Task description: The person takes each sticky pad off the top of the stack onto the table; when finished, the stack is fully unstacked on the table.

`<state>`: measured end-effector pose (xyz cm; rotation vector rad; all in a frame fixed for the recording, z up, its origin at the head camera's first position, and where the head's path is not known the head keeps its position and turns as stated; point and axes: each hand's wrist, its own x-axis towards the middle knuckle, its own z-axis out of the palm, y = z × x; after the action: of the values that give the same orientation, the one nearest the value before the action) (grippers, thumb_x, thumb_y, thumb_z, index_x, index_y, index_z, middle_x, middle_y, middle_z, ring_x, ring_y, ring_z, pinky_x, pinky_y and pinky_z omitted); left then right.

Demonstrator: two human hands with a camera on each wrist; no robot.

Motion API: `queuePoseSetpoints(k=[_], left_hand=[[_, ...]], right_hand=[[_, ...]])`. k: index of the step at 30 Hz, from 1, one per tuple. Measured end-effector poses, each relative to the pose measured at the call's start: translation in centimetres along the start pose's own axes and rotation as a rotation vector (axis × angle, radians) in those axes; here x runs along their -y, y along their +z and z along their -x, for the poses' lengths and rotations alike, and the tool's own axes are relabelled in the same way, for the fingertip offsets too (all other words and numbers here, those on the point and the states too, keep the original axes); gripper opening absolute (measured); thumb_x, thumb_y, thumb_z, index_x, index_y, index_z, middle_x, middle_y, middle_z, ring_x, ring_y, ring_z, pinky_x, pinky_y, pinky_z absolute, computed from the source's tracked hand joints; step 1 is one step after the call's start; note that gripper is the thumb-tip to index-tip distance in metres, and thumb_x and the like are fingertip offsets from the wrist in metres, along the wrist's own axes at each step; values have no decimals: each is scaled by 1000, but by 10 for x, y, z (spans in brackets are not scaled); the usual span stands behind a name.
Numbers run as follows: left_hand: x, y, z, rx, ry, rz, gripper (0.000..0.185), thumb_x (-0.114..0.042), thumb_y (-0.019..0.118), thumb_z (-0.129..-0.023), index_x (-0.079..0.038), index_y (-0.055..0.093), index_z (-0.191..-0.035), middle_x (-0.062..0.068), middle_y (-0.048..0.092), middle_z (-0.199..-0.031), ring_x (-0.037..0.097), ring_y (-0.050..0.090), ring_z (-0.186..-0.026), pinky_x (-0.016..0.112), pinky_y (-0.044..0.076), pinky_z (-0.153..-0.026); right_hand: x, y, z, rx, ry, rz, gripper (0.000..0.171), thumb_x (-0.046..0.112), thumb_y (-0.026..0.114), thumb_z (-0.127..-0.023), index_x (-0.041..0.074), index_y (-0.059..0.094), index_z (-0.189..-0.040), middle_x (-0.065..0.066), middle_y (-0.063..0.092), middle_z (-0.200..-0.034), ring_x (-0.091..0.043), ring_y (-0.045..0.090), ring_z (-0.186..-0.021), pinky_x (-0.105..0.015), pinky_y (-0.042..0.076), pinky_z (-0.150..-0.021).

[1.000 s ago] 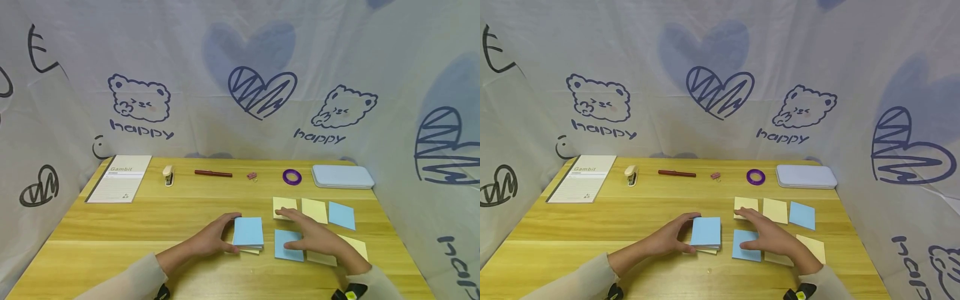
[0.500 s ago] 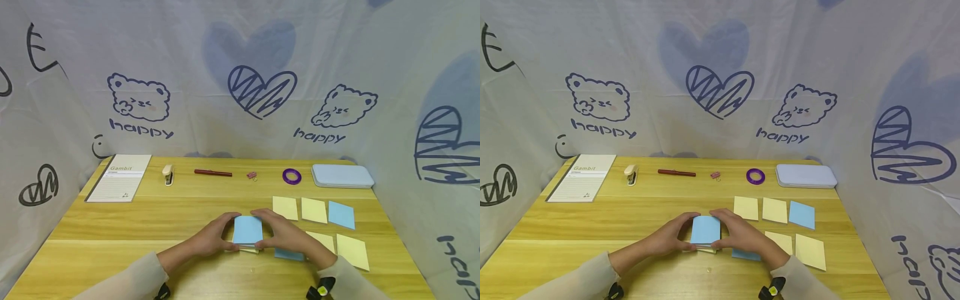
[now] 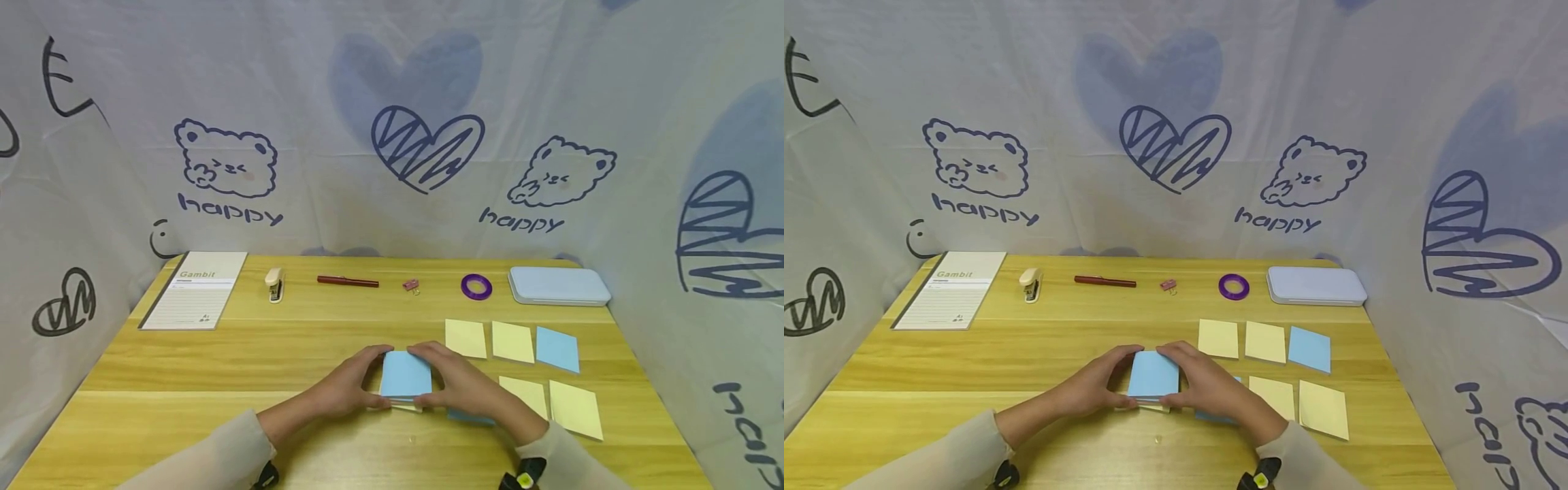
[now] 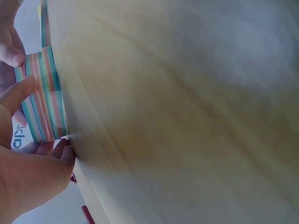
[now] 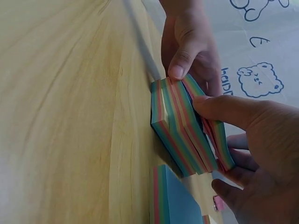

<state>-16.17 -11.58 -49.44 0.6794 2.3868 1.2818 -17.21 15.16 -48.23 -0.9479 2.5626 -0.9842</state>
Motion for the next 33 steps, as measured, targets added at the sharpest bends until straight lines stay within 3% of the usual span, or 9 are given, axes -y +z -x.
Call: queuePoseSetpoints(k=[6, 13, 22, 26, 29, 31, 33], left_hand=[[-1, 0, -1, -7, 14, -19, 87, -20, 87, -85, -1, 38, -154, 18, 45, -154, 35, 41, -145, 53, 32, -122], [-3, -1, -1, -4, 11, -36, 86, -22, 87, -86, -1, 39, -154, 20, 45, -154, 37, 40, -145, 55, 32, -121], [-3, -1, 0, 5, -2, -56, 87, -21, 87, -86, -2, 38, -155, 19, 44, -155, 37, 40, -146, 54, 33, -121], [-2, 0, -1, 5, -5, -54, 87, -20, 87, -86, -2, 38, -155, 20, 43, -156, 37, 40, -146, 54, 33, -121], [-1, 0, -1, 8, -5, -59, 87, -21, 87, -86, -2, 37, -155, 20, 43, -156, 37, 39, -146, 54, 33, -121], [-1, 0, -2, 8, -6, -62, 87, -21, 86, -86, -3, 37, -155, 20, 43, -156, 37, 39, -147, 54, 33, -121], [-1, 0, -2, 7, -4, -60, 87, -21, 86, -86, -3, 38, -155, 20, 43, -156, 38, 39, -146, 55, 33, -121]], right_hand=[[-1, -5, 18, -61, 6, 37, 83, 32, 87, -85, 7, 47, -153, -8, 52, -149, -32, 55, -132, -53, 51, -107], [-8, -9, 57, -141, 26, 73, 84, 33, 87, -83, 11, 47, -154, -7, 51, -151, -36, 53, -135, -60, 48, -107], [-16, 3, 111, -160, 51, 160, 82, 48, 83, -85, 19, 48, -154, 7, 51, -151, -26, 53, -136, -52, 50, -108], [-19, 8, 128, -183, 5, 233, 83, 52, 82, -85, 20, 48, -154, 6, 51, -150, -23, 54, -134, -47, 54, -104], [-22, 12, 136, -199, -53, 269, 84, 51, 83, -85, 19, 48, -154, 0, 53, -150, -31, 56, -132, -51, 56, -99], [-24, 15, 140, -202, -74, 284, 84, 53, 83, -84, 20, 49, -153, -4, 54, -151, -37, 56, -133, -51, 55, -101], [-28, 18, 142, -198, -106, 284, 83, 55, 82, -83, 20, 50, -152, -8, 53, -151, -40, 54, -134, -45, 46, -113]])
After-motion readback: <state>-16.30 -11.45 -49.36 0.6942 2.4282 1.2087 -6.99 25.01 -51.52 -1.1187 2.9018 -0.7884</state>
